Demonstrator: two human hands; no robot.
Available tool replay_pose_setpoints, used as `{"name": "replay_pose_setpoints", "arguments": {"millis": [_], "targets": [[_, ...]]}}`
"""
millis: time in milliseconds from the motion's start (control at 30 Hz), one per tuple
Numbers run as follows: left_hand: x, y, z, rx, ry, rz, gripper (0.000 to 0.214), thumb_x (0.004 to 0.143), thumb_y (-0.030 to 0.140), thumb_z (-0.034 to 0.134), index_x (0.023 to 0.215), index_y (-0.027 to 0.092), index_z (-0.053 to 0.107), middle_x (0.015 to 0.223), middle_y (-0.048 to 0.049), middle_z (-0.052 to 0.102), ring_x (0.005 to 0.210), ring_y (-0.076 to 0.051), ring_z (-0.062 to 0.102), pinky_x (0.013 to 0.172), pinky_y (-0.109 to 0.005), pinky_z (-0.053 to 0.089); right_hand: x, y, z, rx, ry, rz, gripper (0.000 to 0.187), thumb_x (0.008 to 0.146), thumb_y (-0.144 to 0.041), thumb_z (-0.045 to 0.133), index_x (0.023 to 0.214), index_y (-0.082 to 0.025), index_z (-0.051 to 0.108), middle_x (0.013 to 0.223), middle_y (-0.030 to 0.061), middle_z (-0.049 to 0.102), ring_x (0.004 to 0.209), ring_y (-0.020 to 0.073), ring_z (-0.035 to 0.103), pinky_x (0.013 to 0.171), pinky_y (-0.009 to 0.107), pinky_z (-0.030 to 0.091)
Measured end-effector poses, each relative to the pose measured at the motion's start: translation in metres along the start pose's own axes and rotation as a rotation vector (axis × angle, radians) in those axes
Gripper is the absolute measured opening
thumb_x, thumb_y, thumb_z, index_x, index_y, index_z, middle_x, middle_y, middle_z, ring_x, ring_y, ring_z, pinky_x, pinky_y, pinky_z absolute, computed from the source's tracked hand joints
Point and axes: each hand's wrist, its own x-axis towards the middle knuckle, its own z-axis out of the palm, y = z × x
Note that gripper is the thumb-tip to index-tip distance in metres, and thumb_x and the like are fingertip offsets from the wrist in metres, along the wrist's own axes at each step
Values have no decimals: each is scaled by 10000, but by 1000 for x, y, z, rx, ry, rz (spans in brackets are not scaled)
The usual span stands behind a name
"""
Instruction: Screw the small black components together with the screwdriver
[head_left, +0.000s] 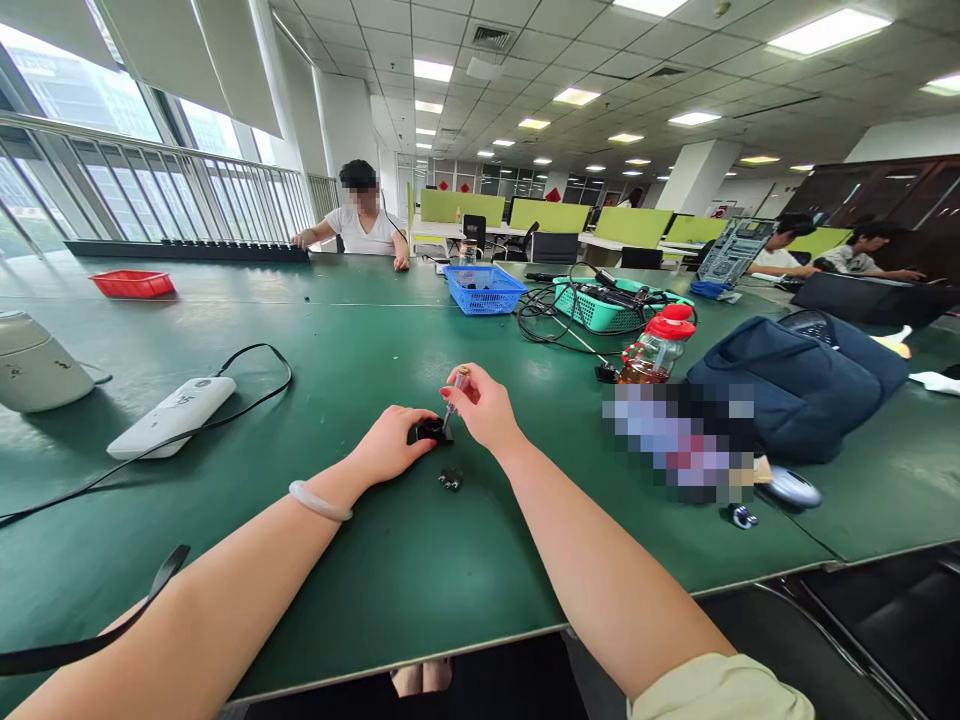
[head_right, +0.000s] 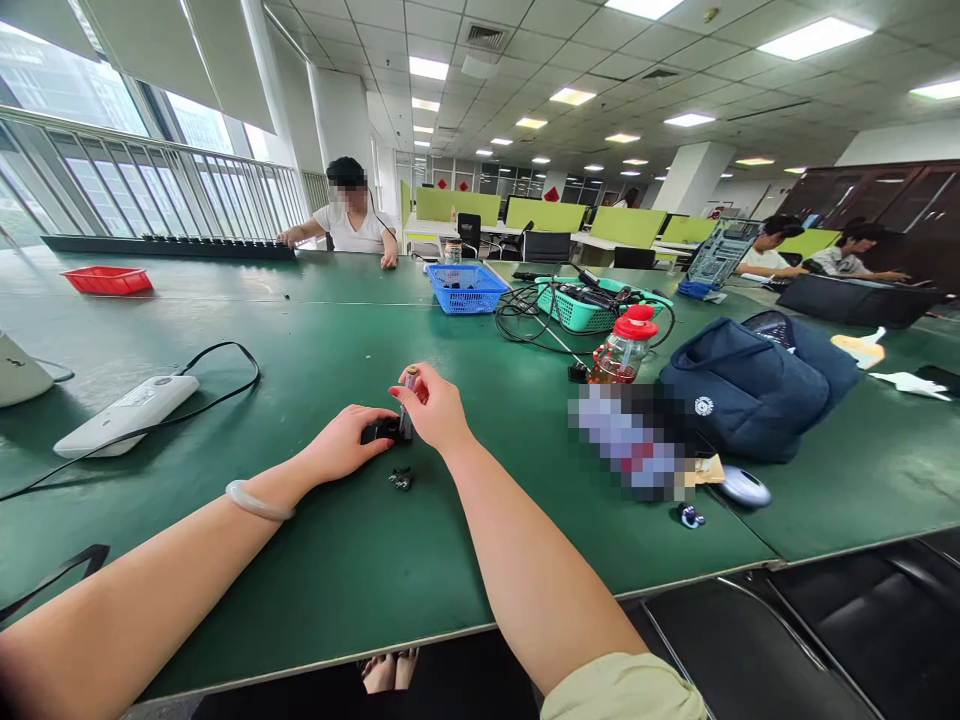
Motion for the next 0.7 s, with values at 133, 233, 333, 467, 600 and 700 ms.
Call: {"name": "replay_pose_setpoints", "arguments": {"millis": [133, 233, 333, 467, 600, 700], "targets": [[0, -1, 1, 0, 30, 9, 449, 804, 349, 618, 1225, 209, 683, 1136, -92, 730, 1132, -313, 611, 1028, -457, 491, 1, 0, -1, -51, 31, -7, 178, 787, -403, 658, 826, -243, 589, 618, -43, 555, 587, 153, 544, 628, 288, 459], [0, -2, 1, -4, 32, 22, 429, 803, 349, 622, 1208, 222, 690, 1125, -82, 735, 1111, -308, 623, 1019, -455, 496, 0, -1, 0, -49, 49, -58, 135, 828, -369, 597, 857, -239, 576, 681, -22, 608, 636, 168, 610, 679, 304, 496], [1, -2, 1, -3, 31, 35, 399, 797, 345, 631, 1173, 230, 701, 1107, -74, 743, 1084, -304, 637, 1010, -456, 497, -6, -7, 1, -21, 63, -153, 133, 887, -356, 520, 925, -233, 555, 758, 4, 646, 690, 174, 653, 730, 314, 519], [2, -3, 2, 8, 38, 64, 330, 791, 334, 646, 1097, 231, 712, 1078, -71, 750, 1040, -297, 656, 998, -450, 496, -13, -16, 5, -33, 0, -246, 119, 916, -324, 476, 959, -240, 548, 792, 12, 656, 710, 167, 646, 765, 307, 526], [3, -5, 3, 15, 36, 99, 245, 815, 327, 635, 1019, 216, 715, 1010, -76, 753, 971, -291, 670, 968, -452, 500, -14, -14, 9, -78, -120, -249, 110, 909, -267, 473, 955, -247, 571, 811, 14, 652, 744, 171, 636, 785, 314, 524], [4, -6, 3, 1, 23, 109, 204, 832, 332, 622, 976, 219, 713, 963, -67, 750, 942, -281, 671, 954, -449, 504, -13, -10, 11, -75, -171, -218, 107, 898, -265, 497, 952, -248, 588, 790, 3, 636, 718, 164, 613, 757, 306, 521]]}}
